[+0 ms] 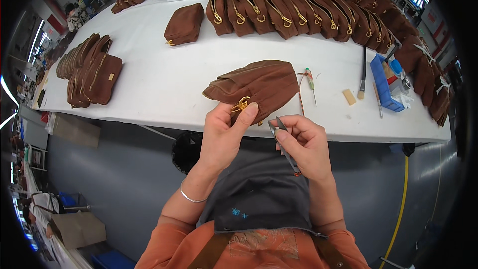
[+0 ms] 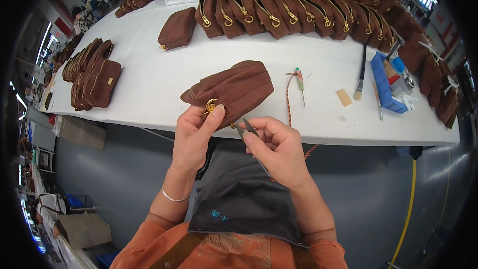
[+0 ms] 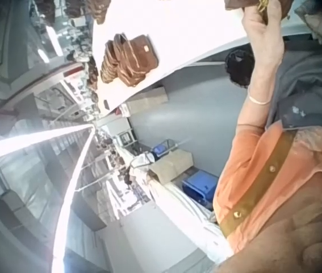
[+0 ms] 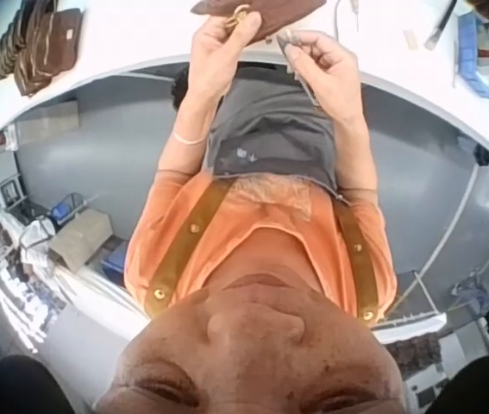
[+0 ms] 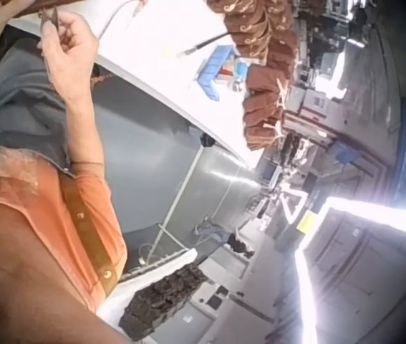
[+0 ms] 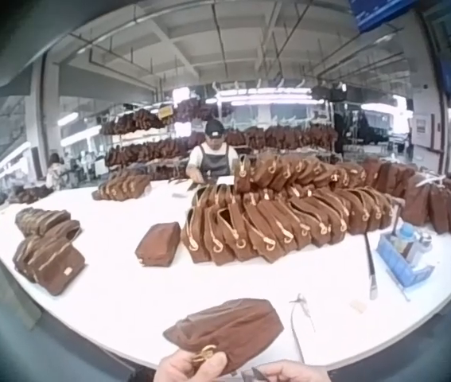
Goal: Trimming excess threads and marking brown leather bags at a finishing station.
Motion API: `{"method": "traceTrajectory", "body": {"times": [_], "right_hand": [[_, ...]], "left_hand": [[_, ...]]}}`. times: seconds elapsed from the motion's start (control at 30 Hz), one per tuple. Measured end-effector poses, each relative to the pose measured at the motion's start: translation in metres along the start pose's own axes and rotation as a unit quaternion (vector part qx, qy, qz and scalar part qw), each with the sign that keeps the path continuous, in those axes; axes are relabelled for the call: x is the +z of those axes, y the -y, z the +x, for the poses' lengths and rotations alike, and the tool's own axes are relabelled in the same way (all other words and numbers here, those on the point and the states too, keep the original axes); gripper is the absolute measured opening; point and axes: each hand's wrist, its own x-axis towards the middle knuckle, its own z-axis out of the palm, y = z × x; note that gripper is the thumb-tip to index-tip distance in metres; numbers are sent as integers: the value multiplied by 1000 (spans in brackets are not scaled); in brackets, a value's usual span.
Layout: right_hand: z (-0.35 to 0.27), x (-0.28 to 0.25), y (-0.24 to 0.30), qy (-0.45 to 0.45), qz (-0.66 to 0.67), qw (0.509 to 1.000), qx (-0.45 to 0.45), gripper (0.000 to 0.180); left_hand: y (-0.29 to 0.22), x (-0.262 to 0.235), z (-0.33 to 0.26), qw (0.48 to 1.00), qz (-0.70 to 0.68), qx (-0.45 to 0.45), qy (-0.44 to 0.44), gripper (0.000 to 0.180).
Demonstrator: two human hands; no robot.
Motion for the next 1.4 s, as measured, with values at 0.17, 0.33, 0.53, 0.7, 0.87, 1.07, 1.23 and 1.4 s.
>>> {"method": "traceTrajectory", "body": {"times": [0.17,0.33,0.53,0.7,0.87,1.07,1.23,1.4], "right_hand": [[3,4,-5,-17,-7,1000,11,17],[4,7,-3,-37,-12,999,12,17],[4,8,-4,-45,-13,999,14,16],[4,7,-4,-45,-10,999,14,16],[3,6,-4,-46,-7,999,19,16],[1,4,-2,-44,-6,998,39,15],[-1,4,1,-45,-16,998,50,15],[-4,6,-5,-50,-16,998,22,14]], "left_hand": [[0,-1,-2,1000,11,-1,6,32],[0,1,-3,1000,3,-3,13,32],[2,-4,-4,999,10,-8,30,35],[3,-5,-5,999,12,-20,29,36],[5,-1,-4,1000,8,-5,16,27],[9,-4,-7,999,35,-15,24,27],[10,-2,-8,999,29,-5,25,27],[9,-1,-8,999,31,2,23,25]]}}
